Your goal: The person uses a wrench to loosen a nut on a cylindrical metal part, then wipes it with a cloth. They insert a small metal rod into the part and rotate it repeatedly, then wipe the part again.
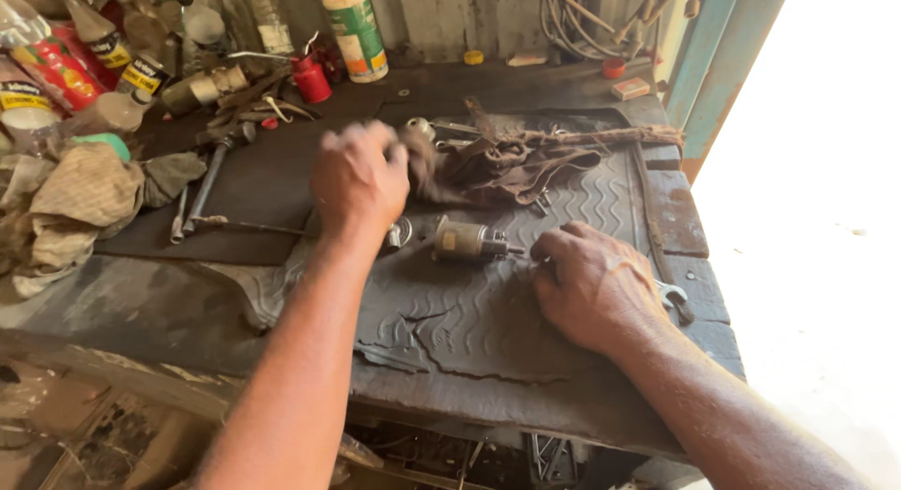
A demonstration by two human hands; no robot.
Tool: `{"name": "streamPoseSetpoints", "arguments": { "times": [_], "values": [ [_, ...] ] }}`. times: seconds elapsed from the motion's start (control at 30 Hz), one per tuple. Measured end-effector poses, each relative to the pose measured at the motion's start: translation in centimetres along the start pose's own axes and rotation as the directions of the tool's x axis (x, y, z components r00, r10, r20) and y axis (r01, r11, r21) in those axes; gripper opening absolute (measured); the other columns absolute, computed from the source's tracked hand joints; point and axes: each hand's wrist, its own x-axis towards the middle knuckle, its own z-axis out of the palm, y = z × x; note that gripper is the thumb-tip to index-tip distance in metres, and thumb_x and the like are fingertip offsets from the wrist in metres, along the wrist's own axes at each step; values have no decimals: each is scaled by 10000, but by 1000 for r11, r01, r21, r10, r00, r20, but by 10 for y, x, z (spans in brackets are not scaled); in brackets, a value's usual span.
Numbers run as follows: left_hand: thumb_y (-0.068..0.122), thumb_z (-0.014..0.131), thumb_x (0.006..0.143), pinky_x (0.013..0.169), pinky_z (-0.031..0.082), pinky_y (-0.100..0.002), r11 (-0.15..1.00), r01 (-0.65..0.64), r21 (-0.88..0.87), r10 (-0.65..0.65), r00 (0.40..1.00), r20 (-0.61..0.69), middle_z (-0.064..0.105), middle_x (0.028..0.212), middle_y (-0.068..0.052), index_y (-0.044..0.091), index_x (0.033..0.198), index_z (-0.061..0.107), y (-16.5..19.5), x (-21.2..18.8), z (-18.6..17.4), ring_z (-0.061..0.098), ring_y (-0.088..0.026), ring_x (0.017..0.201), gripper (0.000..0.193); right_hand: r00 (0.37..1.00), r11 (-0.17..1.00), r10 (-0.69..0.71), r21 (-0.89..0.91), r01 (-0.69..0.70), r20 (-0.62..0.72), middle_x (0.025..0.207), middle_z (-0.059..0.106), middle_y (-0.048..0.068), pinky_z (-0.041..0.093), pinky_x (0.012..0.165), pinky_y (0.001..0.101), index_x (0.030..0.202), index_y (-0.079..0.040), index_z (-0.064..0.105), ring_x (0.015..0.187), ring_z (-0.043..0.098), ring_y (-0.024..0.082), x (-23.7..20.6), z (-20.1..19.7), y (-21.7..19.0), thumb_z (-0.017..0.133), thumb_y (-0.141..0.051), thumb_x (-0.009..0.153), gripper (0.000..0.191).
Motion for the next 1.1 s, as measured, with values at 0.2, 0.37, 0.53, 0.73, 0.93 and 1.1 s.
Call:
{"name": "streamPoseSetpoints", "arguments": {
  "times": [0.2, 0.37, 0.53, 0.73, 0.93, 1.1],
  "values": [
    [260, 654, 1065, 698, 570, -399, 838, -232, -494, 26, 921, -388, 759, 883, -103, 86, 1042, 650, 18, 31, -35, 769, -286, 795, 176, 992, 995, 77, 75, -70, -98, 1113, 674, 122, 503, 893, 496, 1130, -158, 725, 1054, 654, 356, 0, 2, 3, 621, -276, 881, 294],
    [289, 686, 979, 675, 584, -387, 755, -166, -635, 43, 978, -204, 759, 827, -110, 50, 990, 651, 73, 24, -40, 776, -255, 762, 242, 965, 995, 1, 101, 26, -261, 1100, 690, 126, 503, 927, 467, 1100, -166, 742, 1068, 664, 324, -5, -3, 3, 677, -253, 873, 252],
    [288, 739, 914, 845, 589, -361, 592, -129, -796, 333, 938, 96, 768, 1027, -140, 46, 1083, 696, 119, -22, -34, 760, -257, 966, 298, 947, 859, 131, 510, 40, -294, 1097, 712, 117, 543, 849, 388, 1424, -78, 491, 974, 709, 271, 2, 0, 7, 755, -246, 876, 631],
    [285, 691, 910, 882, 620, -326, 568, 74, -820, 286, 916, 281, 731, 1237, -101, 84, 1239, 682, 90, -34, -33, 762, -227, 1074, 385, 894, 134, 273, 934, 330, -355, 1085, 711, 68, 558, 923, 302, 1184, -25, 612, 990, 687, 144, 17, 12, 38, 545, -136, 1099, 156],
    [158, 845, 638, 1004, 446, -534, 831, -345, -435, 499, 808, 313, 583, 1327, -234, -10, 1305, 598, 44, -59, -24, 560, -488, 1205, 730, 834, 29, 376, 905, 425, -403, 1082, 689, 34, 545, 898, 285, 1163, -73, 631, 962, 657, 117, 20, 13, 56, 544, -153, 1094, 137],
    [215, 831, 774, 962, 496, -460, 950, -123, -288, 261, 819, 511, 592, 1282, -142, 112, 1312, 620, 44, -72, -31, 605, -388, 1149, 587, 880, 177, 375, 955, 240, -291, 956, 694, 21, 568, 797, 289, 1007, -75, 640, 863, 674, 122, 12, 10, 57, 531, -217, 1083, 194]
  ]
}}
